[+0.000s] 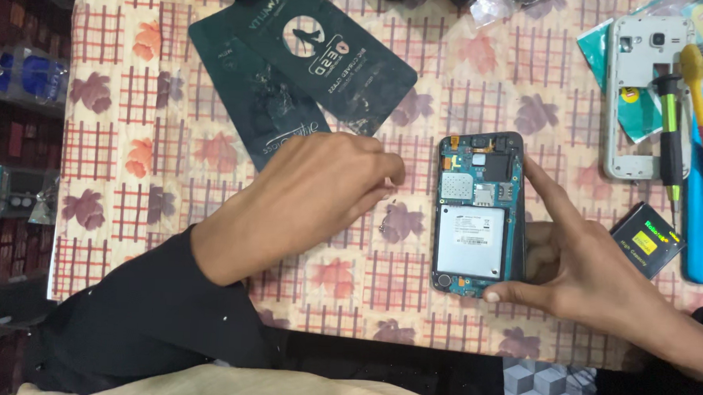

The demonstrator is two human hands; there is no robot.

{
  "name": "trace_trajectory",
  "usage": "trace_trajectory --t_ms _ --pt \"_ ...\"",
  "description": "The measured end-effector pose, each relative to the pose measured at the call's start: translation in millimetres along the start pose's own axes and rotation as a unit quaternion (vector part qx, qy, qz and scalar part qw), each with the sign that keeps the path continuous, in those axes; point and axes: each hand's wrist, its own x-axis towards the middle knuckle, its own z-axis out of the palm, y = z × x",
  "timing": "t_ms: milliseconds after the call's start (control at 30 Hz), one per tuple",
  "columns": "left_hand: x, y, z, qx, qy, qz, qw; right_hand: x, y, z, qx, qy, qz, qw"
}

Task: The person disassembles a white smartphone, removes the back cover and internal components, cleans the motherboard with a brush, and reassembles the device by placing the back cover and securing it with screws.

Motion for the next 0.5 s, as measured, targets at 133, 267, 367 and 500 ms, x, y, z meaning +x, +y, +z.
trace_trajectory --t_ms 133,267,367,500 --pt "2.3 0.6 7.1 0.047 -0.007 0.051 0.998 0.3 -7.8 -5.2 -0.191 0.006 -0.011 0.982" --pt "0.8 -0.4 14.3 0.13 0.009 0.099 0.987 -0.3 -6.8 -4.5 -0.3 -0.058 -0.001 0.952" --pt "3.6 3.6 22.6 0.143 0.027 0.104 0.984 -0.3 4.0 -2.3 -0.266 -0.039 -0.043 0.962" --pt "3.2 11.6 33.1 0.1 0.078 0.149 0.981 -1.8 24.8 -1.5 -0.198 0.038 -0.108 0.974"
